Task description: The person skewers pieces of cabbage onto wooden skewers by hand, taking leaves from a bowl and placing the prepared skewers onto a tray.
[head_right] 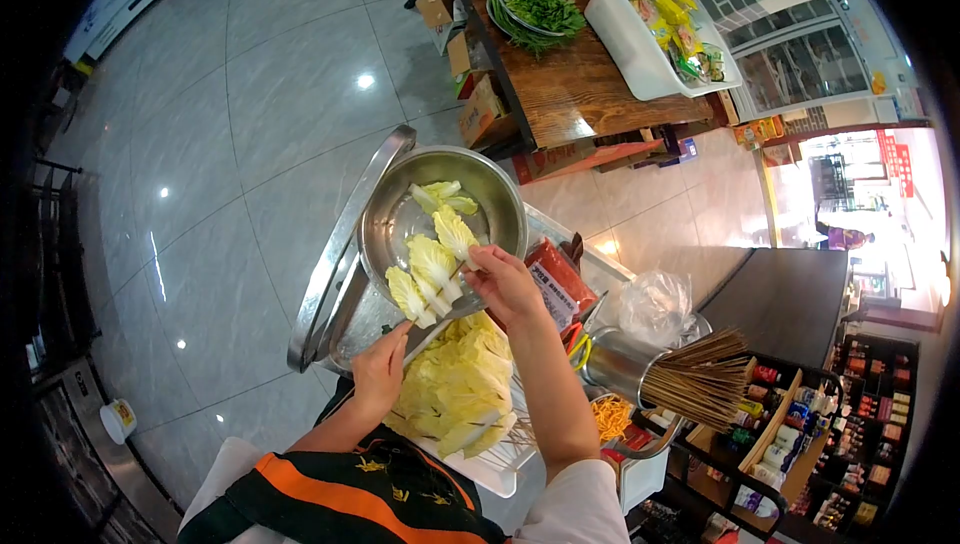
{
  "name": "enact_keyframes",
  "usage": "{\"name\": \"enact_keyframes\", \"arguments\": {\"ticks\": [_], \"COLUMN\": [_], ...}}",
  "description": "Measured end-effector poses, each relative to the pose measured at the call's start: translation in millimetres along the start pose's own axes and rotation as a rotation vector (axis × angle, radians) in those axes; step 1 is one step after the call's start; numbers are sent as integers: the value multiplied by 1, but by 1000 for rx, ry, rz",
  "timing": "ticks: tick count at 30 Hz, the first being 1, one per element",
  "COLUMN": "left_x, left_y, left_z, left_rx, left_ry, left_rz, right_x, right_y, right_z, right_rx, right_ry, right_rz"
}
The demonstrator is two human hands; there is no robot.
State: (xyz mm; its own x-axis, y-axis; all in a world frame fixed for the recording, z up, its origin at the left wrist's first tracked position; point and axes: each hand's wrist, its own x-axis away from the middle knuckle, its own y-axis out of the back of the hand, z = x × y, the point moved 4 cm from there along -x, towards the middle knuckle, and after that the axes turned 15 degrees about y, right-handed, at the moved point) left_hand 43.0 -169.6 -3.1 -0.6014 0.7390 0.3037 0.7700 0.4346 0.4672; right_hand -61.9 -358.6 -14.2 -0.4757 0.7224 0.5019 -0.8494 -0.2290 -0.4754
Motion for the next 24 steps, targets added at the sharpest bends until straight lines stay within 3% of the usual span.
{"name": "enact_keyframes", "arguments": {"ticks": [7,11,13,22,24], "left_x": [-2,-4,-4,-4,-5], "left_y": [-2,-7,-7,-7,-8], "left_z": [0,2,2,-3,-6], "left_rx": [-30,-33,-16,-50,-31], "left_ry": [-41,-60,-149,-98,-110], "left_rz": [-20,-22,-130,-45,-61], "right_x": [-1,2,3,9,12], "right_y": [-1,-10,-11,-16,-18], "right_z": [-8,-6,-6,-4,-6], "right_rx": [-143,-140,-132,-123,-53], "right_ry": [-88,-31,-19,17,42], "right_rz": [-48,-10,-2,14,-92]}}
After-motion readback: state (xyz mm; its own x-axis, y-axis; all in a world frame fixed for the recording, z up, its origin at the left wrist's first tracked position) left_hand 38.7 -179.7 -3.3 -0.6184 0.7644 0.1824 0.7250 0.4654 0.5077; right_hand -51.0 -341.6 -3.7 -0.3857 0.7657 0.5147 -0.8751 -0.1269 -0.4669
